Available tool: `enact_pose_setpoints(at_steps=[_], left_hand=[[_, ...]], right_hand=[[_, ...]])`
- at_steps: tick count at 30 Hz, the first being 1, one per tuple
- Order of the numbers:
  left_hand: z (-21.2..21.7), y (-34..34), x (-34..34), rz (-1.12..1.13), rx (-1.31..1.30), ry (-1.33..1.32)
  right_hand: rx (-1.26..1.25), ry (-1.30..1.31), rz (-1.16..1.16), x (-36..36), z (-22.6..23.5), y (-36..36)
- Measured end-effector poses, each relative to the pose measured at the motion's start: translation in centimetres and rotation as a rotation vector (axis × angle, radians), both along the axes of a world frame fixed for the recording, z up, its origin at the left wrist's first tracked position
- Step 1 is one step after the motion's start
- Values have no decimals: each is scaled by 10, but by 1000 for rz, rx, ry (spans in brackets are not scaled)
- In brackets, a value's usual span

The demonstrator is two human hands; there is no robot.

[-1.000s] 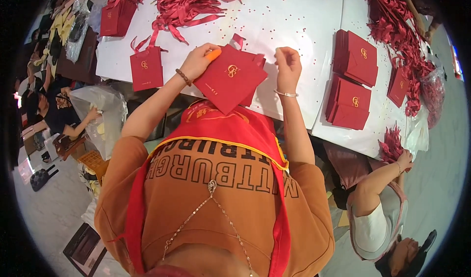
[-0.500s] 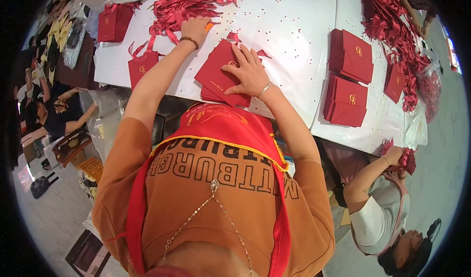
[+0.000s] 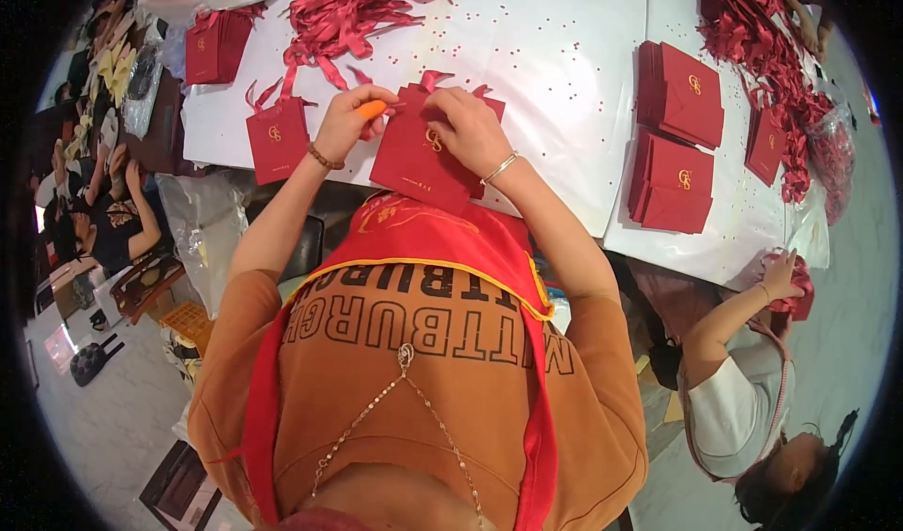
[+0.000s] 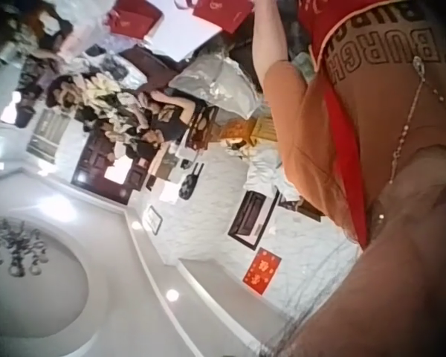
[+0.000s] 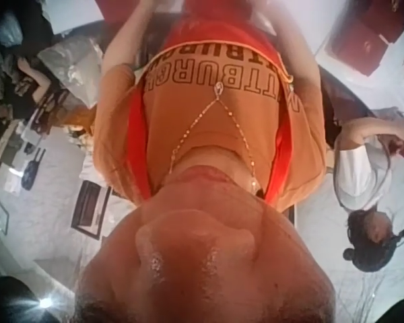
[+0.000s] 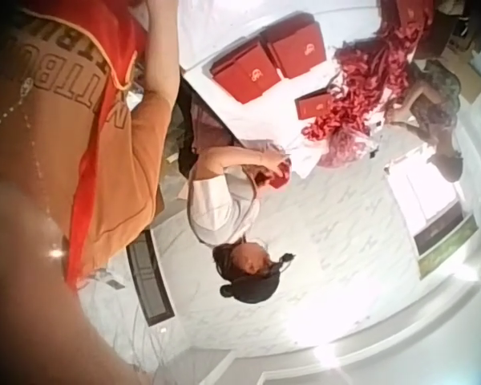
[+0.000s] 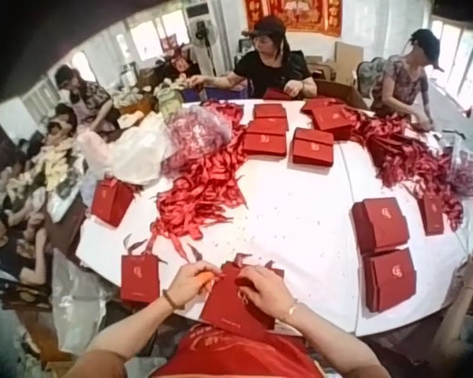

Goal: Tying red ribbons onto red gift bags or envelopes.

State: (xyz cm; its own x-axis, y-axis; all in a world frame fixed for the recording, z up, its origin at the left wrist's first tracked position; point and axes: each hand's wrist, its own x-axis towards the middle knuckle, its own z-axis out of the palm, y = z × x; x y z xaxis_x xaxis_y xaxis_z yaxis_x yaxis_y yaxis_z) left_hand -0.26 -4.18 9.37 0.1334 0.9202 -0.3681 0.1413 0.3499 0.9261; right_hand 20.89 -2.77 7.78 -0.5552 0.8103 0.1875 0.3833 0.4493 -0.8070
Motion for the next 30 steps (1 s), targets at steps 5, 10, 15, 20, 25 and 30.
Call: enact_pose_setpoints(at_steps=[5, 10, 15, 20, 25, 30], left_hand=[[-7, -21, 14, 28, 101, 61], [-22, -35, 21, -115, 666, 569], [-29, -52, 27, -149, 801, 603], [-43, -54, 29, -179, 896, 641], [-25, -41, 34, -94, 680, 643], [-24, -43, 36, -114, 693, 620]], right_hand=[[-180, 56, -83, -11, 2, 11], [-415, -131, -54, -10, 4, 30], [-443, -190, 12, -4, -11, 38], [-439, -179, 101, 0, -16, 43], [-484, -192, 94, 1, -16, 37], [-490, -161, 53, 4, -35, 34]])
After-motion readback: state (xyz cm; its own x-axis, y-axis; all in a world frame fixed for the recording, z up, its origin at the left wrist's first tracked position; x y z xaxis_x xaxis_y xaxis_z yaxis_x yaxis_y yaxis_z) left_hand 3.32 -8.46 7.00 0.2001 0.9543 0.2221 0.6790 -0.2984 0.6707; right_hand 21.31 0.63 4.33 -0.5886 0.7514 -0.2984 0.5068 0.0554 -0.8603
